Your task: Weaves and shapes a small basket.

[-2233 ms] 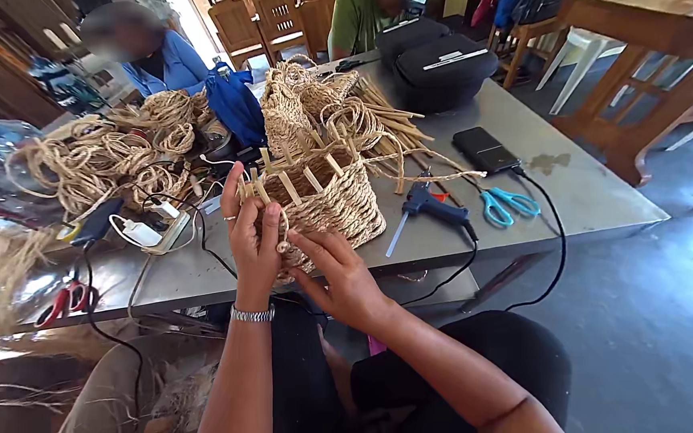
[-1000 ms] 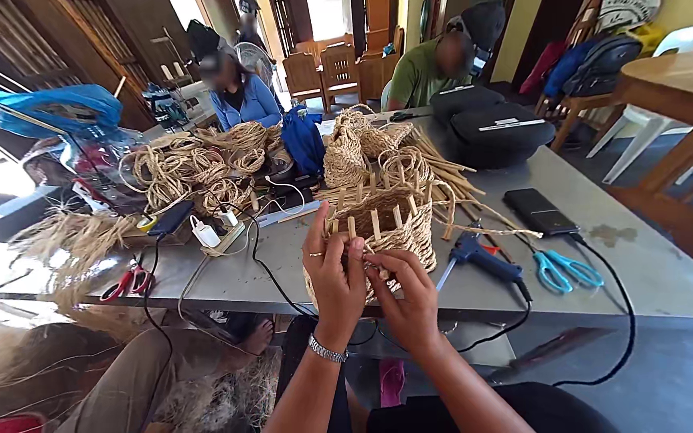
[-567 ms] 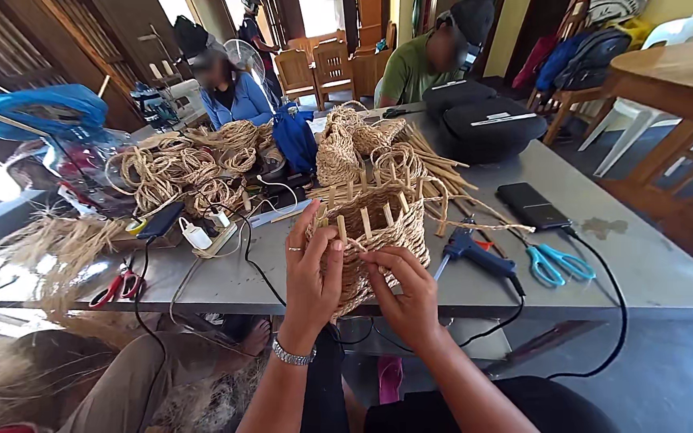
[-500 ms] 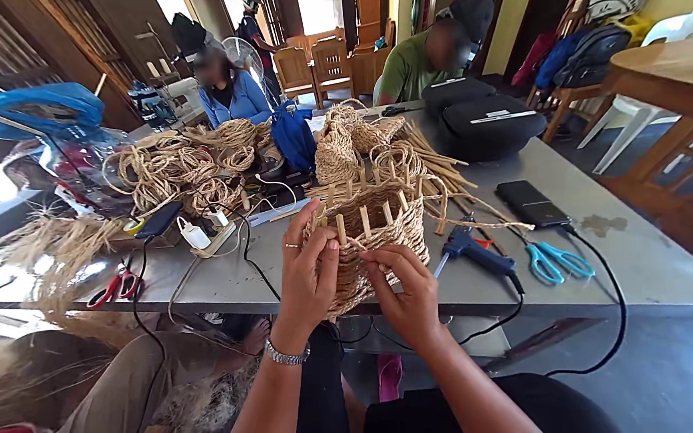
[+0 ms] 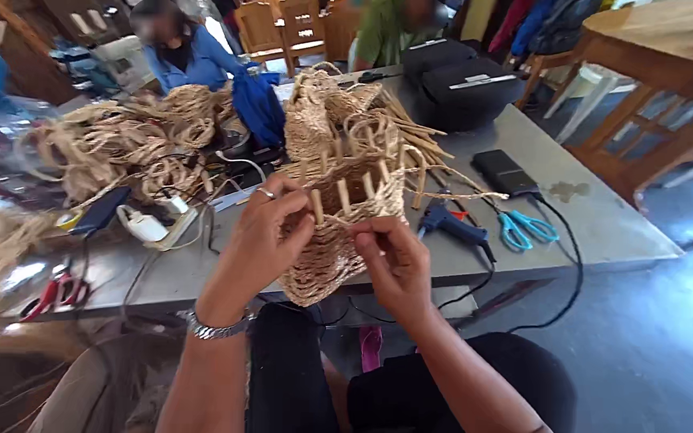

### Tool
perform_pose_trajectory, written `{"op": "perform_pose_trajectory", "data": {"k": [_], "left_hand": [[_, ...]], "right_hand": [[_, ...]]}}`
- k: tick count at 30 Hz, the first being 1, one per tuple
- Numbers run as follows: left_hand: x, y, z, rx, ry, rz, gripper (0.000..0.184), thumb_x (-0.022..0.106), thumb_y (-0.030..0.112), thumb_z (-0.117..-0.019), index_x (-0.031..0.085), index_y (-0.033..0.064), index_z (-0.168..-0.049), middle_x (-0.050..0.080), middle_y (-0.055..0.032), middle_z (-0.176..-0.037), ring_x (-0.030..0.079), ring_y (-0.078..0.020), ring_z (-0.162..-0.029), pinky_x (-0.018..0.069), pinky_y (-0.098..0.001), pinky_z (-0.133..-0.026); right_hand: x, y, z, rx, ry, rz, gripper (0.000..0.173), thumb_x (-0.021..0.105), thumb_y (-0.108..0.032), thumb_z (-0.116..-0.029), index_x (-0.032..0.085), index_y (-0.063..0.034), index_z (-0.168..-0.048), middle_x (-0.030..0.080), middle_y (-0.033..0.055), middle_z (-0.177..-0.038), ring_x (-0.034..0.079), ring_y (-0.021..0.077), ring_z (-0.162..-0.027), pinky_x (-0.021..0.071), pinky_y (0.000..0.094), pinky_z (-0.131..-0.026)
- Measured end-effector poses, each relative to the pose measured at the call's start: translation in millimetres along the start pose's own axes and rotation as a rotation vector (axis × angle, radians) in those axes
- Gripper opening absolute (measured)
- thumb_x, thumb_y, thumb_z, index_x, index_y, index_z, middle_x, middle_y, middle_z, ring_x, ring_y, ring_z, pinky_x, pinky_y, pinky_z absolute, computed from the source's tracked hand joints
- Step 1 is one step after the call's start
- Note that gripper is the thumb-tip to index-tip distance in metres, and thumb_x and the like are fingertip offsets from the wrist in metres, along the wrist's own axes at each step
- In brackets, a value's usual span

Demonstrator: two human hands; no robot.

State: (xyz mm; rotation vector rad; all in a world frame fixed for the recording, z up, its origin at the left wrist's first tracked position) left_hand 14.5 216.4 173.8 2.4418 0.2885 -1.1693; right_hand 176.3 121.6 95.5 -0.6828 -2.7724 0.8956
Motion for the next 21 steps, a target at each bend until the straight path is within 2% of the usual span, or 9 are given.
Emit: {"op": "perform_pose_trajectory", "data": {"k": [3, 6, 9, 11, 14, 17, 19, 21], "left_hand": [[4, -3, -2, -0.021, 0.019, -0.025, 0.021, 0.055, 0.025, -0.0966, 0.071, 0.0121, -0.100, 0.059, -0.0056, -0.122, 0.057, -0.0157, -0.114, 0.0494, -0.0367, -0.095], [11, -5, 5, -0.074, 0.117, 0.003, 0.023, 0.055, 0.025, -0.0977, 0.071, 0.0091, -0.103, 0.056, -0.0057, -0.124, 0.055, -0.0133, -0.116, 0.0479, -0.0324, -0.097], [20, -5, 11, -0.088, 0.219, 0.031, 0.021, 0.052, 0.021, -0.0977, 0.068, 0.0062, -0.098, 0.053, -0.0067, -0.129, 0.050, -0.0130, -0.122, 0.0445, -0.0297, -0.099], [23, -5, 13, -0.082, 0.265, 0.041, 0.020, 0.052, 0.019, -0.0979, 0.067, 0.0049, -0.097, 0.052, -0.0084, -0.136, 0.052, -0.0131, -0.123, 0.0462, -0.0285, -0.099], [19, -5, 16, -0.054, 0.255, 0.052, 0.021, 0.053, 0.021, -0.0991, 0.067, 0.0054, -0.096, 0.047, -0.0104, -0.147, 0.051, -0.0147, -0.127, 0.0458, -0.0307, -0.103], [8, -4, 15, -0.024, 0.219, 0.036, 0.023, 0.055, 0.023, -0.1005, 0.070, 0.0062, -0.104, 0.046, -0.0122, -0.150, 0.054, -0.0159, -0.128, 0.0474, -0.0321, -0.105], [4, -2, 14, -0.023, 0.198, 0.016, 0.021, 0.056, 0.021, -0.0998, 0.071, 0.0067, -0.106, 0.047, -0.0129, -0.150, 0.057, -0.0155, -0.123, 0.0497, -0.0311, -0.101], [3, 2, 11, -0.026, 0.189, -0.010, 0.018, 0.057, 0.018, -0.0990, 0.071, 0.0068, -0.101, 0.049, -0.0116, -0.148, 0.059, -0.0151, -0.119, 0.0517, -0.0310, -0.097]], "right_hand": [[0, -5, -1, 0.011, -0.011, 0.025, 0.020, 0.062, -0.002, -0.0972, 0.062, 0.0045, -0.117, 0.069, 0.0105, -0.100, 0.069, 0.0136, -0.082, 0.0629, 0.0333, -0.074], [0, -8, -4, -0.007, -0.029, 0.049, 0.018, 0.064, 0.000, -0.0942, 0.064, 0.0054, -0.112, 0.069, 0.0109, -0.097, 0.069, 0.0135, -0.080, 0.0626, 0.0320, -0.074], [-4, -7, -7, -0.009, -0.048, 0.095, 0.016, 0.065, 0.000, -0.0933, 0.067, 0.0048, -0.109, 0.069, 0.0105, -0.096, 0.069, 0.0132, -0.080, 0.0625, 0.0305, -0.073], [-10, -5, -11, 0.003, -0.060, 0.140, 0.017, 0.066, -0.001, -0.0938, 0.068, 0.0032, -0.110, 0.069, 0.0095, -0.097, 0.069, 0.0125, -0.080, 0.0624, 0.0302, -0.073], [-17, -1, -14, 0.026, -0.067, 0.173, 0.018, 0.067, -0.004, -0.0946, 0.069, 0.0008, -0.112, 0.071, 0.0075, -0.100, 0.070, 0.0122, -0.083, 0.0624, 0.0311, -0.075], [-15, 1, -15, 0.034, -0.066, 0.163, 0.017, 0.068, -0.005, -0.0956, 0.068, -0.0001, -0.112, 0.071, 0.0064, -0.102, 0.070, 0.0116, -0.085, 0.0628, 0.0309, -0.077], [-14, 0, -14, 0.030, -0.066, 0.156, 0.017, 0.067, -0.005, -0.0960, 0.067, 0.0002, -0.112, 0.071, 0.0064, -0.103, 0.070, 0.0113, -0.085, 0.0626, 0.0305, -0.078], [-14, -1, -13, 0.031, -0.066, 0.146, 0.018, 0.068, -0.005, -0.0961, 0.067, -0.0001, -0.113, 0.071, 0.0062, -0.104, 0.070, 0.0117, -0.086, 0.0628, 0.0311, -0.079]]}}
Point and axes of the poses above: each hand's wrist, its own z-axis away from the middle knuckle, its own x-axis out of the palm, y = z × x, the point moved 5 cm from there along -z, towards the middle knuckle
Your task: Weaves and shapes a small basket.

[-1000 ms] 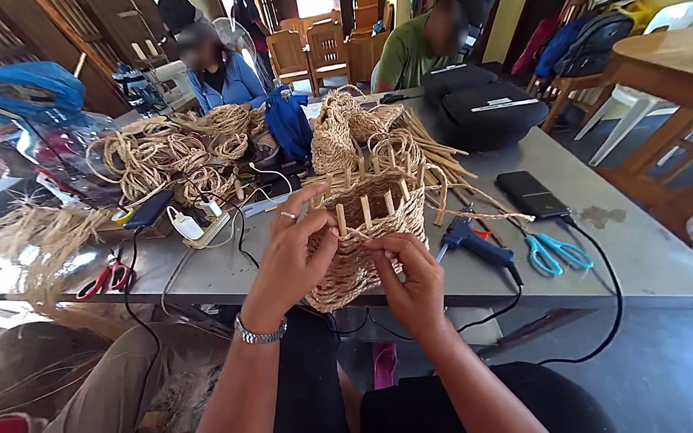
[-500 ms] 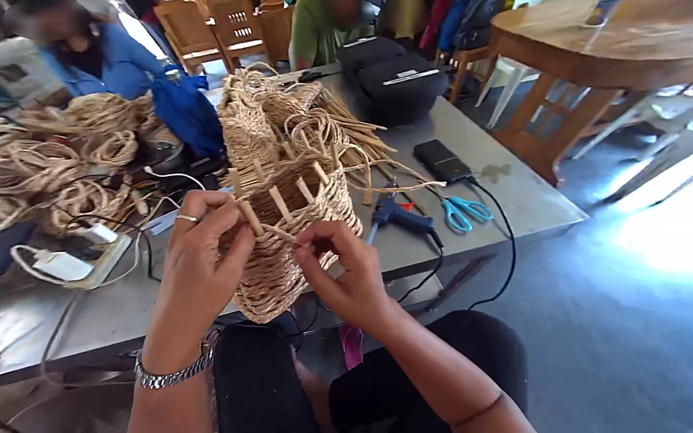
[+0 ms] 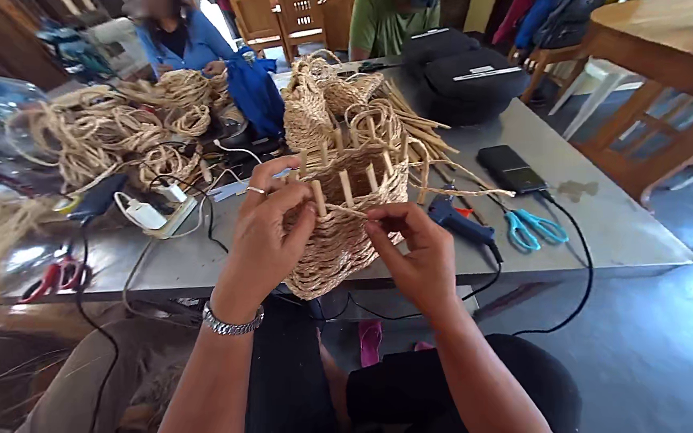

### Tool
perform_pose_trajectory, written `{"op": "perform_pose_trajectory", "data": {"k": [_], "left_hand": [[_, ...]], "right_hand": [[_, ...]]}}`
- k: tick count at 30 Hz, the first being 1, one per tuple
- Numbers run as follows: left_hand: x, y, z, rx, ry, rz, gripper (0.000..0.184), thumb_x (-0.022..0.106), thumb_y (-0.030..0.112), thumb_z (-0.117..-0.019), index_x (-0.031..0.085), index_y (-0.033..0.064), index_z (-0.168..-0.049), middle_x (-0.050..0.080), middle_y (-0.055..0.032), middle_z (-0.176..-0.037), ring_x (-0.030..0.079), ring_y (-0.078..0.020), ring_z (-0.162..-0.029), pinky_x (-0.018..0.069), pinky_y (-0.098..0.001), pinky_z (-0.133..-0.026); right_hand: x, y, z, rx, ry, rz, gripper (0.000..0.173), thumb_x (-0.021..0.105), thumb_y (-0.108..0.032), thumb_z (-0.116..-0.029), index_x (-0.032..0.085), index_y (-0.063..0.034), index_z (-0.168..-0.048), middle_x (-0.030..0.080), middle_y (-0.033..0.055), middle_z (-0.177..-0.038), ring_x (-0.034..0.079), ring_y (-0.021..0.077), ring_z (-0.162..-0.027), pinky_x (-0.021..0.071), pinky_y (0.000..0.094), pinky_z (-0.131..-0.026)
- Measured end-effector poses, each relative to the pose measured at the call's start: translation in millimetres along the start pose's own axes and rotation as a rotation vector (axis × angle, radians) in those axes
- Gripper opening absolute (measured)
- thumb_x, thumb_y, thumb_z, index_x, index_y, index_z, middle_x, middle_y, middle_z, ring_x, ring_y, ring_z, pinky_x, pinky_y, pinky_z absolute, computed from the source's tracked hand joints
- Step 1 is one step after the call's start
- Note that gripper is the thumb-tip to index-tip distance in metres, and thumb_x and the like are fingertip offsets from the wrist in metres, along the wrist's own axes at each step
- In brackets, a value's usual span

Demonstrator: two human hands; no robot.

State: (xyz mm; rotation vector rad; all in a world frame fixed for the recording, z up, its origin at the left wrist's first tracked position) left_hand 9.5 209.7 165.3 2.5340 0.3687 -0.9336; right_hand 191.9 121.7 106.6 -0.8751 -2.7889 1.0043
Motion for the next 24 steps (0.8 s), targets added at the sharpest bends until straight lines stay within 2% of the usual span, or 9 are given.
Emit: {"op": "perform_pose_trajectory", "data": {"k": [2, 5, 9, 14, 17, 20, 22, 24], "left_hand": [[3, 2, -1, 0.001, 0.007, -0.019, 0.018, 0.056, 0.015, -0.0975, 0.071, 0.0070, -0.095, 0.053, -0.0101, -0.145, 0.057, -0.0171, -0.124, 0.0509, -0.0331, -0.101], [9, 2, 1, -0.014, 0.037, -0.013, 0.017, 0.055, 0.014, -0.0964, 0.070, 0.0067, -0.097, 0.053, -0.0102, -0.143, 0.052, -0.0206, -0.132, 0.0472, -0.0371, -0.107], [11, -1, 2, -0.005, 0.046, 0.017, 0.016, 0.054, 0.014, -0.0957, 0.069, 0.0078, -0.095, 0.052, -0.0096, -0.144, 0.050, -0.0213, -0.133, 0.0461, -0.0386, -0.108], [6, -4, 1, 0.039, -0.048, 0.053, 0.019, 0.053, 0.016, -0.1001, 0.069, 0.0070, -0.095, 0.050, -0.0094, -0.147, 0.049, -0.0189, -0.136, 0.0458, -0.0361, -0.110], [5, -2, 0, 0.050, -0.094, 0.039, 0.023, 0.051, 0.021, -0.1031, 0.069, 0.0069, -0.099, 0.050, -0.0091, -0.148, 0.052, -0.0163, -0.132, 0.0471, -0.0336, -0.107], [4, 1, -2, 0.016, -0.116, -0.002, 0.023, 0.051, 0.021, -0.1024, 0.068, 0.0069, -0.100, 0.049, -0.0083, -0.147, 0.054, -0.0139, -0.128, 0.0489, -0.0312, -0.104], [4, 2, -3, 0.005, -0.109, -0.033, 0.023, 0.051, 0.021, -0.1013, 0.068, 0.0066, -0.099, 0.050, -0.0088, -0.146, 0.053, -0.0153, -0.128, 0.0484, -0.0326, -0.103], [4, 3, -3, 0.005, -0.087, -0.052, 0.022, 0.052, 0.021, -0.1001, 0.068, 0.0062, -0.100, 0.051, -0.0095, -0.145, 0.054, -0.0165, -0.128, 0.0482, -0.0339, -0.103]], "right_hand": [[1, -1, 0, 0.006, 0.009, -0.013, 0.019, 0.069, -0.006, -0.0962, 0.067, -0.0005, -0.114, 0.071, 0.0060, -0.104, 0.070, 0.0123, -0.087, 0.0632, 0.0317, -0.079], [2, -2, 2, 0.001, 0.032, -0.007, 0.021, 0.068, -0.005, -0.0964, 0.067, -0.0014, -0.117, 0.070, 0.0055, -0.106, 0.070, 0.0121, -0.088, 0.0635, 0.0317, -0.080], [0, 0, 1, -0.011, 0.041, 0.024, 0.019, 0.067, -0.007, -0.0979, 0.066, -0.0016, -0.116, 0.070, 0.0058, -0.106, 0.070, 0.0121, -0.088, 0.0632, 0.0319, -0.080], [-1, 4, 1, 0.046, 0.006, 0.046, 0.019, 0.064, -0.011, -0.1006, 0.065, -0.0023, -0.118, 0.069, 0.0047, -0.102, 0.068, 0.0095, -0.086, 0.0614, 0.0281, -0.078], [-6, 1, -1, 0.055, -0.045, 0.074, 0.026, 0.065, -0.011, -0.0995, 0.063, -0.0002, -0.123, 0.068, 0.0076, -0.110, 0.069, 0.0108, -0.090, 0.0620, 0.0290, -0.079], [-40, 0, -11, 0.130, -0.126, 0.232, 0.041, 0.069, -0.024, -0.0990, 0.060, -0.0056, -0.134, 0.066, 0.0081, -0.122, 0.067, 0.0133, -0.102, 0.0602, 0.0312, -0.084], [-77, 7, -15, 0.187, -0.112, 0.423, 0.035, 0.066, -0.024, -0.0999, 0.062, -0.0067, -0.130, 0.067, 0.0094, -0.121, 0.067, 0.0174, -0.105, 0.0590, 0.0368, -0.086], [-109, 25, -12, 0.266, -0.116, 0.591, 0.031, 0.064, -0.023, -0.0999, 0.065, -0.0044, -0.125, 0.068, 0.0139, -0.116, 0.066, 0.0275, -0.107, 0.0558, 0.0486, -0.088]]}}
Point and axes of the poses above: each hand's wrist, its own z-axis away from the middle knuckle, its own x-axis out of the palm, y = z × x, the point moved 5 cm from there along -z, towards the middle knuckle
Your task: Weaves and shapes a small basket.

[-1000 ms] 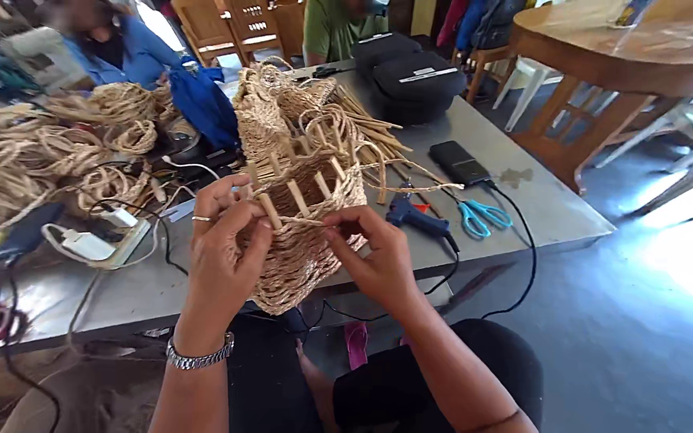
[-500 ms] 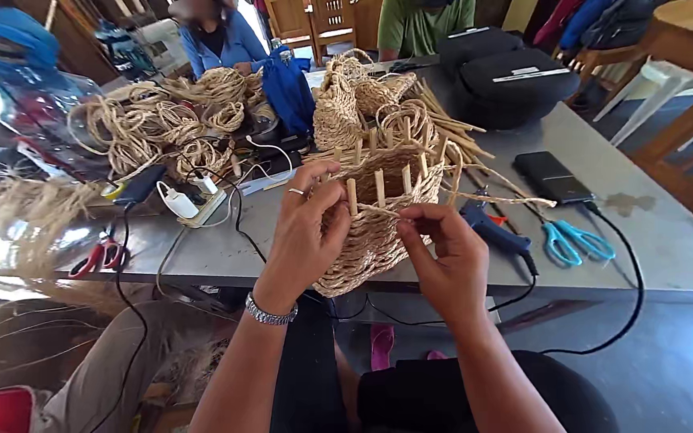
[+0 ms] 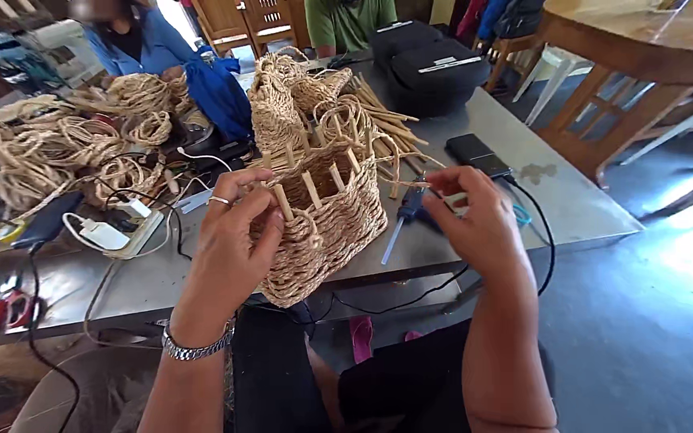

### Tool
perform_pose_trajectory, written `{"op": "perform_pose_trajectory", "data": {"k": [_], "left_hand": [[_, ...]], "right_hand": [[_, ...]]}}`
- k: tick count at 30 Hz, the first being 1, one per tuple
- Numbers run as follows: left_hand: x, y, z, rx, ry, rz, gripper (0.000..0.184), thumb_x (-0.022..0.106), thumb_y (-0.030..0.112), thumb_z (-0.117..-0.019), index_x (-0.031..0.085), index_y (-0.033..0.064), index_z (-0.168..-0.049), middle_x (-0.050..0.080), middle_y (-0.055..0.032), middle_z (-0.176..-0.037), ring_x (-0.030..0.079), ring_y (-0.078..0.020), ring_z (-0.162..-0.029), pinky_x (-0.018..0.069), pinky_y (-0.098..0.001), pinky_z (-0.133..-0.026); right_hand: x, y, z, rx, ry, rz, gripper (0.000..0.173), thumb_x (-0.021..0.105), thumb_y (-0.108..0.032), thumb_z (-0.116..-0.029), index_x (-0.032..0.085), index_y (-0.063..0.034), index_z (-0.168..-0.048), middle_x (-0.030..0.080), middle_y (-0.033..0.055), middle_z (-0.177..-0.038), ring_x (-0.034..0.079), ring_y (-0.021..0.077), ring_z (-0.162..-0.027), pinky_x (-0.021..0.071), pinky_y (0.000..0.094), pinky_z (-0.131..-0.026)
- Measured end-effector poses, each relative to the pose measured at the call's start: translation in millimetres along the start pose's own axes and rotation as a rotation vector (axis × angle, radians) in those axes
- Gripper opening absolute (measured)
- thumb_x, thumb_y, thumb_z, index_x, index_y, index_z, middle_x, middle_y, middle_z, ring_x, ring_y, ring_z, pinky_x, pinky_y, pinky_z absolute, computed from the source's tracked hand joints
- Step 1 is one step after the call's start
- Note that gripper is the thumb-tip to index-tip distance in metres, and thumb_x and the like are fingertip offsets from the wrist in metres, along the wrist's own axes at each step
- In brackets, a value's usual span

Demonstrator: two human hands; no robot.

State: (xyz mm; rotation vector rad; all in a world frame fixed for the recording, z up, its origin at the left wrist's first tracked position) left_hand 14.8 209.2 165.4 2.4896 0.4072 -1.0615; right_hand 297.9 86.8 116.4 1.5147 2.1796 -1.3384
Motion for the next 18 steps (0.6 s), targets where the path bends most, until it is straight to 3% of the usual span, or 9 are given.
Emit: {"op": "perform_pose_trajectory", "data": {"k": [3, 7, 15, 18], "left_hand": [[-1, 0, 0, -0.010, 0.027, -0.017, 0.021, 0.054, 0.022, -0.0988, 0.070, 0.0073, -0.100, 0.053, -0.0090, -0.144, 0.055, -0.0161, -0.127, 0.0491, -0.0339, -0.102], [-4, 1, 1, -0.001, 0.042, -0.028, 0.020, 0.056, 0.020, -0.0984, 0.070, 0.0061, -0.100, 0.056, -0.0094, -0.141, 0.058, -0.0158, -0.125, 0.0505, -0.0331, -0.102], [-8, 3, -3, 0.012, 0.016, -0.090, 0.020, 0.057, 0.019, -0.0987, 0.073, 0.0066, -0.101, 0.059, -0.0081, -0.140, 0.060, -0.0169, -0.123, 0.0521, -0.0356, -0.101], [-9, 3, -3, -0.003, 0.018, -0.087, 0.017, 0.059, 0.018, -0.0975, 0.073, 0.0072, -0.100, 0.059, -0.0078, -0.139, 0.061, -0.0164, -0.122, 0.0537, -0.0354, -0.099]], "right_hand": [[4, 45, 6, 0.153, -0.146, 0.110, 0.036, 0.073, -0.023, -0.0952, 0.067, -0.0001, -0.123, 0.068, 0.0227, -0.114, 0.063, 0.0434, -0.110, 0.0485, 0.0656, -0.095], [26, 49, 5, 0.296, -0.240, 0.217, 0.040, 0.076, -0.018, -0.0920, 0.066, -0.0023, -0.128, 0.064, 0.0280, -0.120, 0.058, 0.0515, -0.116, 0.0443, 0.0732, -0.094], [17, 37, 8, 0.268, -0.304, 0.248, 0.042, 0.055, -0.006, -0.1016, 0.054, 0.0024, -0.143, 0.058, 0.0356, -0.129, 0.053, 0.0563, -0.124, 0.0355, 0.0770, -0.101], [-3, 38, 14, 0.222, -0.332, 0.146, 0.040, 0.044, -0.010, -0.1058, 0.054, -0.0007, -0.143, 0.061, 0.0322, -0.126, 0.059, 0.0503, -0.118, 0.0421, 0.0713, -0.099]]}}
Point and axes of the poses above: each hand's wrist, its own z-axis away from the middle knuckle, its own x-axis out of the palm, y = z × x, the point moved 5 cm from there along -z, towards the middle knuckle
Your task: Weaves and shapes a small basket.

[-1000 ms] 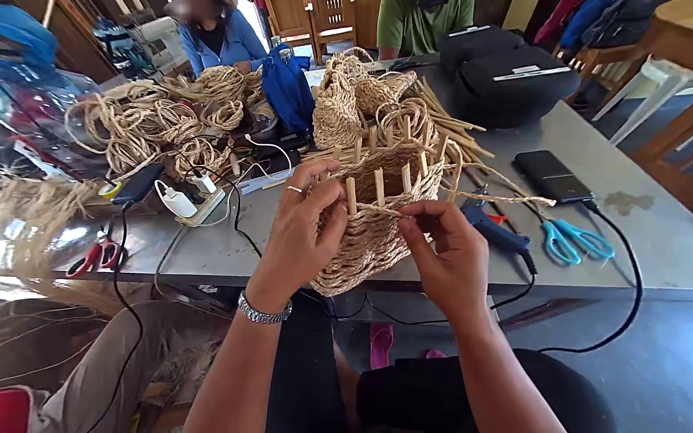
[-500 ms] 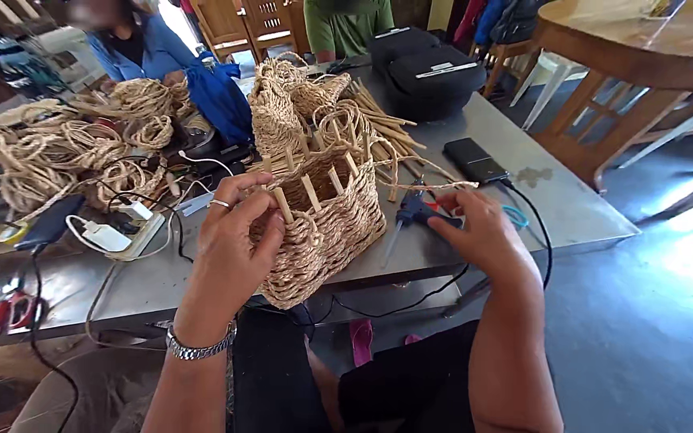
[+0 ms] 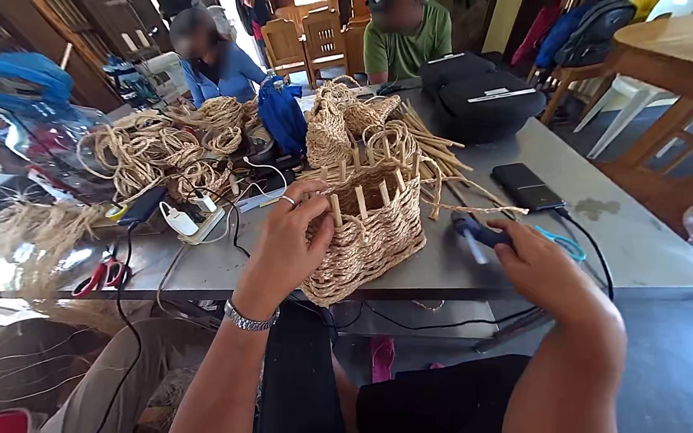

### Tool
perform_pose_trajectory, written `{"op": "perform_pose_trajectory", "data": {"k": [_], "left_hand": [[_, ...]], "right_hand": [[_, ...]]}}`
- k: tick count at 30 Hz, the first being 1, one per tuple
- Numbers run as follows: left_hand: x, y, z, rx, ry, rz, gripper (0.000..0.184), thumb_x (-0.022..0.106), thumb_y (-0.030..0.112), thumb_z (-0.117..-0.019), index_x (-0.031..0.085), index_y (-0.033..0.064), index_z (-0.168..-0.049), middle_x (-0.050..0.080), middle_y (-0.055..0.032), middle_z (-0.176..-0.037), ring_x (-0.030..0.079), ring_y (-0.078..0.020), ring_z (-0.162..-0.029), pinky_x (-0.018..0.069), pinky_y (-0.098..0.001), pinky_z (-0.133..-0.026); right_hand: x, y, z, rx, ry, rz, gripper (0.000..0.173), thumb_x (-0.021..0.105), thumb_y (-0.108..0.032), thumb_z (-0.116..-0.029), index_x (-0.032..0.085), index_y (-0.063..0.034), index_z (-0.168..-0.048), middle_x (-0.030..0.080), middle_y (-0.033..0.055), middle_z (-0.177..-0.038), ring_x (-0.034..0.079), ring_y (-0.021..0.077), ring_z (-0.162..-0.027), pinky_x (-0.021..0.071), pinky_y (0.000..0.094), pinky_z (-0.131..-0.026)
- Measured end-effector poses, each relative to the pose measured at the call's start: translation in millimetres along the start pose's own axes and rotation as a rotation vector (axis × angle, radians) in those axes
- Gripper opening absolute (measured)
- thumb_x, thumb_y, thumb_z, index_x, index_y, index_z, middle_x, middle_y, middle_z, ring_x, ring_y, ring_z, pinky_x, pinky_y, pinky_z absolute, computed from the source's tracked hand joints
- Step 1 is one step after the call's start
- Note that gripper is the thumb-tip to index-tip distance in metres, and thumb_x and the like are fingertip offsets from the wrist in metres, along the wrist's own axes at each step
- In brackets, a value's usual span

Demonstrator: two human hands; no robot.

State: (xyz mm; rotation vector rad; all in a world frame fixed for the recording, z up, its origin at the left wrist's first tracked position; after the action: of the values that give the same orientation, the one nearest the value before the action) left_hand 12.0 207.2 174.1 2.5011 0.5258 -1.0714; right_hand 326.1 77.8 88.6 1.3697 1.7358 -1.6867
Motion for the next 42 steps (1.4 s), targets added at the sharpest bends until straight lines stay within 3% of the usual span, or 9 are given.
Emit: {"op": "perform_pose_trajectory", "data": {"k": [3, 6, 8, 11, 14, 23, 32, 39, 42], "left_hand": [[2, -1, 0, -0.008, 0.010, 0.004, 0.016, 0.061, 0.019, -0.0970, 0.073, 0.0090, -0.100, 0.059, -0.0061, -0.141, 0.062, -0.0150, -0.121, 0.0550, -0.0358, -0.097], [3, -4, 1, -0.031, 0.002, 0.017, 0.015, 0.061, 0.021, -0.0979, 0.073, 0.0102, -0.099, 0.057, -0.0038, -0.143, 0.061, -0.0143, -0.122, 0.0561, -0.0366, -0.096], [3, -4, -1, -0.034, -0.002, 0.031, 0.014, 0.063, 0.019, -0.0967, 0.073, 0.0095, -0.097, 0.058, -0.0037, -0.142, 0.062, -0.0148, -0.120, 0.0563, -0.0371, -0.095], [1, -3, -3, -0.049, -0.039, 0.043, 0.013, 0.063, 0.020, -0.0970, 0.073, 0.0108, -0.095, 0.059, -0.0016, -0.141, 0.062, -0.0123, -0.120, 0.0557, -0.0356, -0.096], [0, -4, -5, -0.067, -0.068, 0.052, 0.016, 0.062, 0.022, -0.0982, 0.074, 0.0110, -0.096, 0.058, -0.0013, -0.140, 0.060, -0.0124, -0.122, 0.0546, -0.0368, -0.097], [2, -5, -3, -0.031, -0.052, 0.048, 0.019, 0.059, 0.021, -0.0988, 0.074, 0.0104, -0.095, 0.059, -0.0027, -0.139, 0.060, -0.0124, -0.123, 0.0548, -0.0358, -0.098], [4, -2, -2, -0.044, -0.016, 0.014, 0.017, 0.060, 0.020, -0.0976, 0.074, 0.0102, -0.097, 0.059, -0.0022, -0.140, 0.062, -0.0136, -0.121, 0.0555, -0.0371, -0.096], [3, -3, -1, -0.087, -0.031, 0.035, 0.015, 0.062, 0.021, -0.0956, 0.073, 0.0113, -0.096, 0.059, -0.0012, -0.140, 0.062, -0.0125, -0.120, 0.0561, -0.0370, -0.095], [3, -3, 0, -0.122, -0.052, 0.052, 0.015, 0.062, 0.019, -0.0927, 0.073, 0.0098, -0.094, 0.057, -0.0007, -0.143, 0.062, -0.0120, -0.118, 0.0558, -0.0372, -0.093]], "right_hand": [[-14, 15, 8, 0.004, 0.004, -0.188, 0.045, 0.036, -0.023, -0.1025, 0.059, -0.0025, -0.136, 0.067, 0.0206, -0.116, 0.068, 0.0289, -0.096, 0.0542, 0.0523, -0.084], [-24, 22, 14, -0.025, 0.066, -0.447, 0.043, 0.035, -0.024, -0.1004, 0.061, -0.0042, -0.129, 0.067, 0.0022, -0.097, 0.063, 0.0052, -0.075, 0.0546, 0.0262, -0.065], [-28, 20, 17, -0.096, 0.103, -0.614, 0.037, 0.036, -0.025, -0.1005, 0.062, -0.0079, -0.122, 0.064, -0.0074, -0.088, 0.061, -0.0003, -0.069, 0.0532, 0.0194, -0.061], [-32, 5, 23, -0.212, 0.142, -0.720, 0.031, 0.047, -0.037, -0.1040, 0.061, -0.0148, -0.119, 0.061, -0.0128, -0.082, 0.059, -0.0008, -0.067, 0.0522, 0.0172, -0.061], [-34, -12, 29, -0.256, 0.210, -0.736, 0.041, 0.059, -0.051, -0.1004, 0.060, -0.0150, -0.119, 0.062, -0.0123, -0.082, 0.060, -0.0004, -0.066, 0.0525, 0.0171, -0.060], [8, -92, 32, -0.401, 0.253, -0.900, 0.035, 0.057, -0.035, -0.1052, 0.061, -0.0044, -0.122, 0.065, -0.0071, -0.085, 0.059, 0.0011, -0.067, 0.0533, 0.0191, -0.060], [29, -118, 40, -0.473, 0.134, -1.152, 0.035, 0.057, -0.032, -0.1061, 0.059, -0.0030, -0.125, 0.064, -0.0039, -0.084, 0.061, 0.0056, -0.066, 0.0558, 0.0221, -0.061], [67, -152, 49, -0.615, -0.044, -1.215, 0.041, 0.050, -0.033, -0.1094, 0.056, 0.0002, -0.132, 0.070, 0.0070, -0.115, 0.065, 0.0070, -0.080, 0.0571, 0.0246, -0.070], [80, -158, 48, -0.633, 0.017, -1.174, 0.039, 0.052, -0.031, -0.1088, 0.055, 0.0017, -0.131, 0.067, 0.0021, -0.097, 0.065, 0.0069, -0.081, 0.0587, 0.0259, -0.074]]}}
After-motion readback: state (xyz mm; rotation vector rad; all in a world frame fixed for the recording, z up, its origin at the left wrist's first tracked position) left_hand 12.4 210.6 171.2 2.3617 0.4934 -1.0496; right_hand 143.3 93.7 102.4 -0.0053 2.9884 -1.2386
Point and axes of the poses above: each hand's wrist, its own z-axis away from the middle knuckle, its own x-axis out of the palm, y = z × x, the point moved 5 cm from there along -z, towards the middle knuckle
